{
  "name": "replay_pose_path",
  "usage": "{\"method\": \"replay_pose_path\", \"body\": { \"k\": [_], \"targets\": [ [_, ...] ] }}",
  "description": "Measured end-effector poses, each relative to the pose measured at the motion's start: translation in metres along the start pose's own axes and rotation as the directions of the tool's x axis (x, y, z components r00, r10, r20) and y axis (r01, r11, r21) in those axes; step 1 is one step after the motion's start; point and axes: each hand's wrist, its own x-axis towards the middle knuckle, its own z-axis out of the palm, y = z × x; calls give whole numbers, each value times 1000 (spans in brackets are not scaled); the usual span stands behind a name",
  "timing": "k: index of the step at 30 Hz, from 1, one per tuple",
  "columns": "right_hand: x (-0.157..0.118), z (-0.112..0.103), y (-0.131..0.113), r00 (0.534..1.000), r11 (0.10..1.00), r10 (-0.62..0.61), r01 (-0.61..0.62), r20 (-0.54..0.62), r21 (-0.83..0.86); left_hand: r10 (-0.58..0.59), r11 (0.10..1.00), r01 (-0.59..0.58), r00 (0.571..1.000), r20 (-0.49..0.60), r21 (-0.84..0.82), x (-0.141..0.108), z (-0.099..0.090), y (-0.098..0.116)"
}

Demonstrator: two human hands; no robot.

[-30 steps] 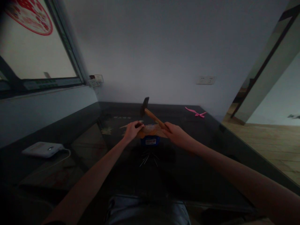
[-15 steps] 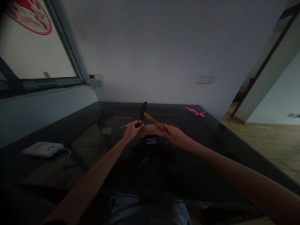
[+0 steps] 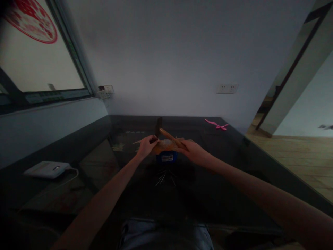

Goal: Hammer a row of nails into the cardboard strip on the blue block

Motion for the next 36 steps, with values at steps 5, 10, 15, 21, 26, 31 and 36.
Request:
{"method": "replay_pose_path", "body": {
  "k": [5,10,15,21,26,31,36],
  "targets": [
    [-14,0,-7,990,976,140,-134,-25,170,-33,999,33,999,6,-22,0,-1,4],
    [-36,26,0,974,804,226,-165,-36,571,-26,999,27,999,23,-18,1,-1,4],
    [-49,52,19,955,535,285,-87,-83,840,127,992,-126,991,-37,27,-1,-16,17],
    [-57,50,31,954,315,270,41,-131,948,396,916,-391,918,-40,85,-37,-35,60],
    [-58,51,38,955,305,254,71,-153,950,413,817,-567,702,581,104,-73,-17,65],
    [-57,55,38,962,300,234,69,-143,951,78,821,-382,810,581,424,-79,-2,61],
    [-58,56,35,961,311,252,34,-117,950,-53,769,-305,846,531,562,-80,-1,63]
  ]
}}
